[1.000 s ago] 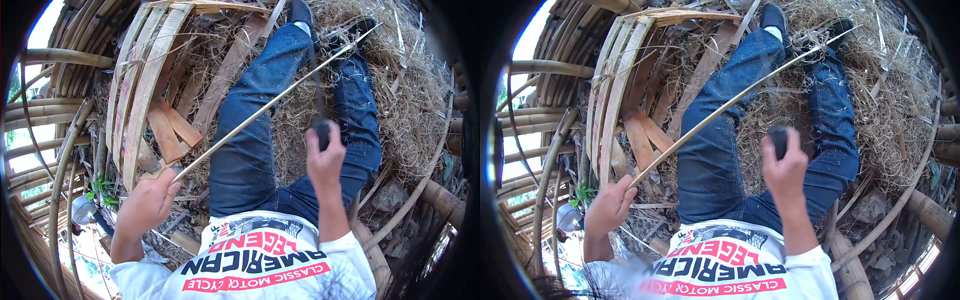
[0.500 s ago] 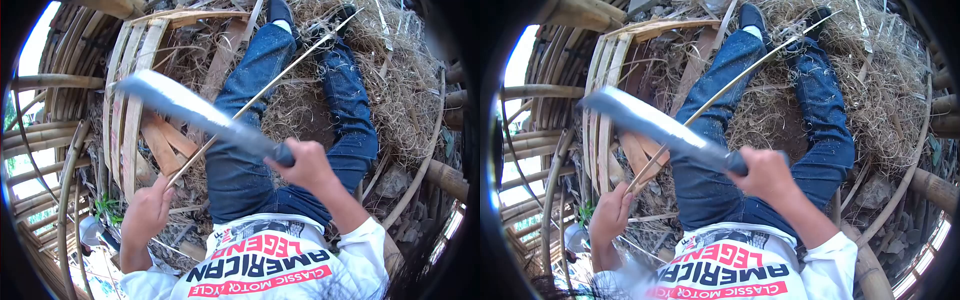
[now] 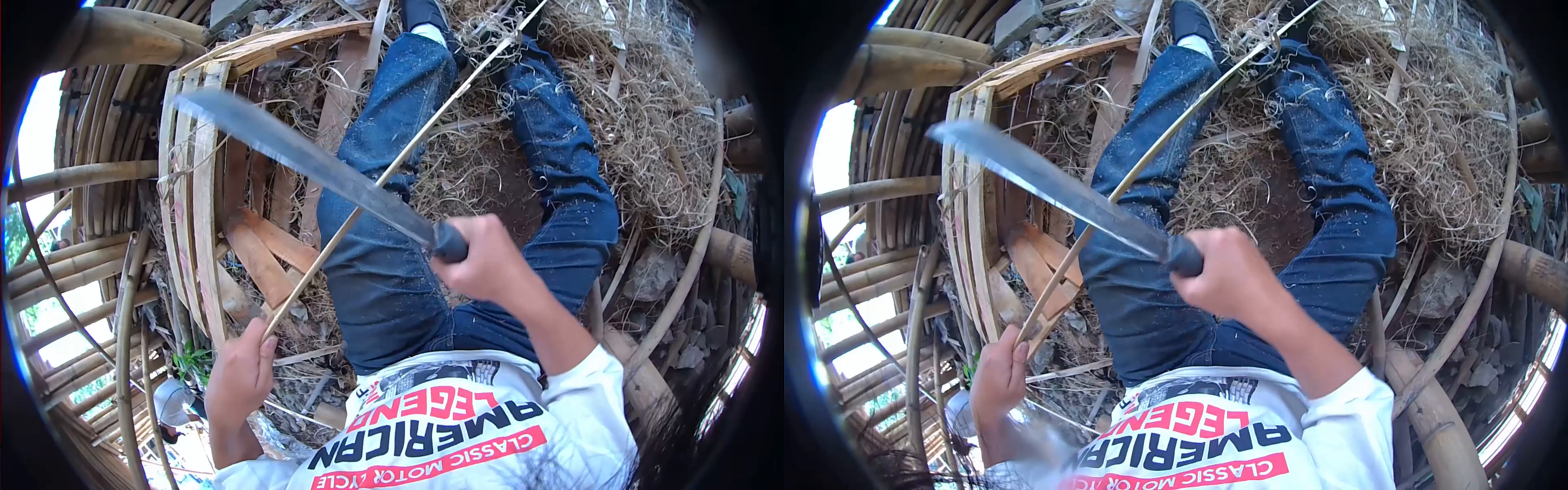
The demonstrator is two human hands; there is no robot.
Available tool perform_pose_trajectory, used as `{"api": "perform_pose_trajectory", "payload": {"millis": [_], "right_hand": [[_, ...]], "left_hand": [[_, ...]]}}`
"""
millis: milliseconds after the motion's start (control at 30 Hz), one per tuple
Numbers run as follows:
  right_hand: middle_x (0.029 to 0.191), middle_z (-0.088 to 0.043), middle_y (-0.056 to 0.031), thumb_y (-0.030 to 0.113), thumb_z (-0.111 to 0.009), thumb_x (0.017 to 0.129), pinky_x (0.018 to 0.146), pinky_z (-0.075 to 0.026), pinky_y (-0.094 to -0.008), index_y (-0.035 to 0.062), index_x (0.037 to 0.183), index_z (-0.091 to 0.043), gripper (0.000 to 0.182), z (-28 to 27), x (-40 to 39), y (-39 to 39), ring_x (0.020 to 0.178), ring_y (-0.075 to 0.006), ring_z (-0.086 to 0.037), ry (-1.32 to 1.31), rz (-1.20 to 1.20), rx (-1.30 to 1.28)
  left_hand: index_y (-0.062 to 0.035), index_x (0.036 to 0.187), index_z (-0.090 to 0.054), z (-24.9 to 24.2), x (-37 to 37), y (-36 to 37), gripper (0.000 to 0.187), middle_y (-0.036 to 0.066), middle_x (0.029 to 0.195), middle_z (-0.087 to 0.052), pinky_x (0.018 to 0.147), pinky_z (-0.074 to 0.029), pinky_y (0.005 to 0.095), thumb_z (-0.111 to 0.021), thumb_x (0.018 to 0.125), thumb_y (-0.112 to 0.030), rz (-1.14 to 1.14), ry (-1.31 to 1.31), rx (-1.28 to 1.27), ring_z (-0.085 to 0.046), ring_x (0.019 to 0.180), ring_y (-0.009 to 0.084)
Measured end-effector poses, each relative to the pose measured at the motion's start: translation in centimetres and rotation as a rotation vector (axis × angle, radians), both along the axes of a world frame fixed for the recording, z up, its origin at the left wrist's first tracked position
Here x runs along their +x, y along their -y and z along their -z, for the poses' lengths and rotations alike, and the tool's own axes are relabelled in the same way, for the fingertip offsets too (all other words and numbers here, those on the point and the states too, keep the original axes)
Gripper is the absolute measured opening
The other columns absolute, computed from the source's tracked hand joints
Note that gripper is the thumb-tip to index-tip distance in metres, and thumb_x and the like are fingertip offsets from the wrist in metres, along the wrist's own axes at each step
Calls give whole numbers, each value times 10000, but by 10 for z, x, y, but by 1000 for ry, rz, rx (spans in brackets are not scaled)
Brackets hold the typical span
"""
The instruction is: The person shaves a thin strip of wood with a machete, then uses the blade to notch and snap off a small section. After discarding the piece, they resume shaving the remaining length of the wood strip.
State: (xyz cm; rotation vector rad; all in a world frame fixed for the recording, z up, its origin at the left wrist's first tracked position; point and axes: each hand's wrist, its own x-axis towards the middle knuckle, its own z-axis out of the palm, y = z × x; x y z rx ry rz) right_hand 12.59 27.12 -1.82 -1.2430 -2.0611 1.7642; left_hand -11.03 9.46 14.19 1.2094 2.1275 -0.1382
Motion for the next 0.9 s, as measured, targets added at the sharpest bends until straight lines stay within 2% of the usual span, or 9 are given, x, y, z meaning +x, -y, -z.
{"api": "perform_pose_trajectory", "payload": {"millis": [167, 267, 333, 467, 533, 633, 800, 867, 900], "right_hand": [[700, -673, -188, 146, -693, 705, 661, -544, -408, 37, 768, -694, 126, 19, 18, -33, 692, -352, -692, 119, 67, 195], [611, -636, -173, 119, -658, 735, 527, -453, -394, -23, 689, -626, 153, 57, 58, -68, 535, -262, -636, 132, 235, 153], [596, -627, -172, 116, -654, 741, 528, -461, -377, -23, 684, -626, 153, 53, 60, -68, 545, -250, -643, 249, 242, 339], [700, -663, -214, 152, -671, 745, 629, -531, -413, -10, 818, -674, 178, 18, 32, -28, 650, -343, -680, 78, 255, 169], [728, -671, -211, 204, -688, 742, 680, -542, -455, 31, 785, -674, 179, 5, 12, -7, 709, -386, -679, 28, 170, 140], [713, -667, -206, 237, -708, 727, 695, -544, -466, 39, 767, -663, 207, -3, -5, 15, 711, -390, -674, -65, 23, 137], [721, -668, -214, 256, -707, 722, 700, -542, -478, 42, 778, -668, 224, 3, -16, 28, 713, -391, -673, -104, -63, 137], [717, -667, -218, 255, -698, 725, 702, -543, -480, 43, 768, -671, 218, 6, -14, 28, 717, -394, -673, -61, -59, 155], [717, -667, -218, 255, -698, 725, 702, -543, -480, 43, 768, -671, 218, 6, -12, 27, 717, -394, -673, -60, -56, 153]], "left_hand": [[-11, 901, -478, -8, -6, 3, 137, 254, 650, -512, 561, -393, 505, -495, 972, -126, -16, -22, 1, -540, 649, 483], [-14, 892, -482, -9, -3, 9, 140, 251, 639, -503, 561, -395, 498, -494, 972, -128, -8, -21, 29, -539, 639, 478], [-13, 883, -481, -1, 0, 9, 142, 249, 634, -501, 560, -397, 495, -495, 970, -124, 53, -7, 57, -538, 632, 477], [-9, 892, -476, -3, 8, -7, 133, 249, 634, -511, 556, -396, 492, -506, 963, -117, -14, 14, 11, -549, 630, 467], [1, 858, -495, 2, 13, -10, 160, 245, 639, -520, 550, -397, 481, -528, 952, -124, 41, -51, 32, -550, 623, 459], [18, 828, -535, 5, 16, -14, 198, 237, 643, -535, 550, -397, 469, -566, 933, -147, -84, -45, -15, -549, 609, 449], [26, 849, -593, 28, 17, -20, 220, 202, 590, -526, 563, -400, 456, -606, 918, -183, 11, -56, 1, -560, 589, 412], [29, 838, -548, 34, 22, -28, 255, 167, 583, -489, 535, -370, 404, -551, 958, -196, -66, -20, -42, -502, 520, 292], [29, 838, -548, 37, 23, -29, 255, 167, 583, -489, 535, -370, 404, -551, 958, -196, -63, -19, -44, -502, 520, 292]]}}
